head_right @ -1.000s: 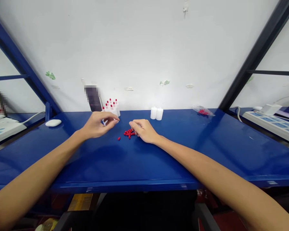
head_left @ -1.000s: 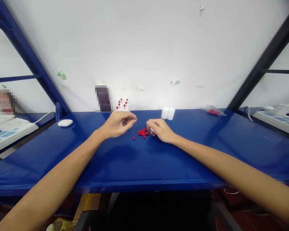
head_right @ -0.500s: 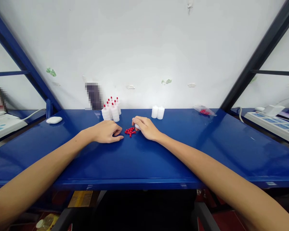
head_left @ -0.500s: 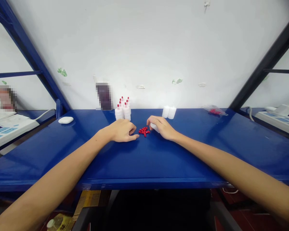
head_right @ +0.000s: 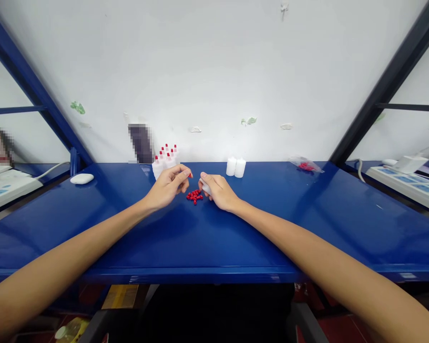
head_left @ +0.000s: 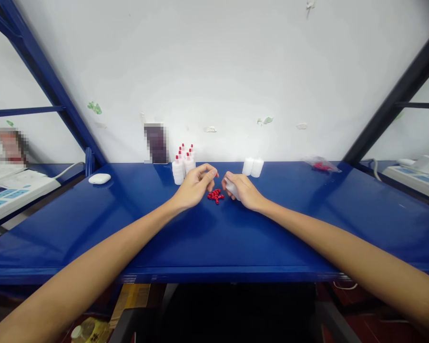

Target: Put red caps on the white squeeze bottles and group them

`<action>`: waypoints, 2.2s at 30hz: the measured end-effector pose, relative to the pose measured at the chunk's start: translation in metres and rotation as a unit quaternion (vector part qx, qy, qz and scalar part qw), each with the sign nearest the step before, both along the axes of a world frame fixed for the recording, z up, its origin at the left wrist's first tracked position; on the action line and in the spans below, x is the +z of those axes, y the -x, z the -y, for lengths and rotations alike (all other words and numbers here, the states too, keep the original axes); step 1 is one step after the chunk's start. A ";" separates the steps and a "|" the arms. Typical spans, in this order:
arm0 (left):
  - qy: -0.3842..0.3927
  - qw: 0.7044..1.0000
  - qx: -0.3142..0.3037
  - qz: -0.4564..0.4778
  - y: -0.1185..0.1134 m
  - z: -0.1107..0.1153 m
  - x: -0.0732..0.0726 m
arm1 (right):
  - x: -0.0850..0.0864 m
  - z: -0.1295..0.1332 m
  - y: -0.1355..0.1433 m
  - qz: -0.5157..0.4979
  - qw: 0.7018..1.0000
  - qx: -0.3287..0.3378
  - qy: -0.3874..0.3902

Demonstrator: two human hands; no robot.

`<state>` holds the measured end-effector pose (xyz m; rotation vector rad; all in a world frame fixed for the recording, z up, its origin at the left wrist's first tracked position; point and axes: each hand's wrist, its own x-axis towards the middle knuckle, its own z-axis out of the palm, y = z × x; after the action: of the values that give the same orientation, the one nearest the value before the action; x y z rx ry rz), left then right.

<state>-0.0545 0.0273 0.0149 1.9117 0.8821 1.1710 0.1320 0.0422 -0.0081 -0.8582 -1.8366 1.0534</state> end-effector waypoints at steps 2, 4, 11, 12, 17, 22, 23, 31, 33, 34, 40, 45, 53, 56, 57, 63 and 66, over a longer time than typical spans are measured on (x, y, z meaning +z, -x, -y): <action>0.033 0.999 -0.025 0.032 -0.006 0.004 -0.002 | -0.001 0.002 0.002 -0.019 0.999 0.020 0.018; 0.055 0.997 -0.037 0.041 -0.009 0.007 -0.004 | -0.002 0.002 0.004 -0.033 0.998 0.038 0.028; 0.067 0.995 -0.055 0.056 -0.012 0.011 -0.011 | 0.000 0.007 0.006 -0.019 0.999 0.034 0.005; 0.066 0.995 -0.063 0.051 -0.012 0.010 -0.011 | 0.002 0.008 0.006 -0.015 0.999 0.031 0.003; 0.055 0.995 -0.075 0.047 -0.012 0.007 -0.014 | 0.005 0.010 0.007 -0.023 0.999 0.038 0.023; 0.033 0.996 -0.076 0.015 -0.010 0.008 -0.015 | 0.002 0.005 0.005 -0.023 0.998 0.057 0.005; 0.032 0.997 -0.075 0.002 -0.009 0.008 -0.016 | 0.001 0.004 0.004 -0.018 0.998 0.058 -0.008; 0.018 0.998 -0.055 -0.039 -0.010 0.008 -0.022 | -0.001 0.003 0.000 0.033 0.994 0.050 -0.088; 0.001 0.998 -0.050 -0.045 -0.011 0.009 -0.021 | -0.002 0.004 0.000 0.026 0.994 0.047 -0.097; -0.009 0.998 -0.045 -0.046 -0.010 0.009 -0.020 | -0.002 0.004 0.001 0.019 0.994 0.046 -0.097; -0.149 0.968 0.085 -0.183 0.023 -0.005 0.004 | 0.001 0.005 -0.003 0.069 0.991 0.014 -0.111; -0.183 0.852 0.111 -0.478 0.064 -0.020 0.018 | 0.004 0.005 -0.004 0.119 0.983 -0.012 -0.138; -0.193 0.788 0.189 -0.554 0.069 -0.015 0.028 | 0.006 0.006 -0.003 0.153 0.974 -0.012 -0.165; -0.188 0.796 0.136 -0.560 0.067 -0.013 0.029 | 0.005 0.005 -0.003 0.165 0.970 -0.013 -0.179; -0.185 0.799 0.122 -0.559 0.067 -0.014 0.028 | 0.005 0.005 -0.003 0.172 0.968 -0.014 -0.183; -0.157 0.801 0.140 -0.560 0.073 -0.024 0.016 | 0.005 0.006 -0.003 0.211 0.954 0.001 -0.213; -0.152 0.797 0.159 -0.562 0.073 -0.027 0.011 | 0.005 0.006 -0.003 0.234 0.943 0.003 -0.236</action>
<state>-0.1279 0.0547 0.0256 2.8234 1.7454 0.1808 0.1353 0.0363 -0.0031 -0.8497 -2.3544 0.3818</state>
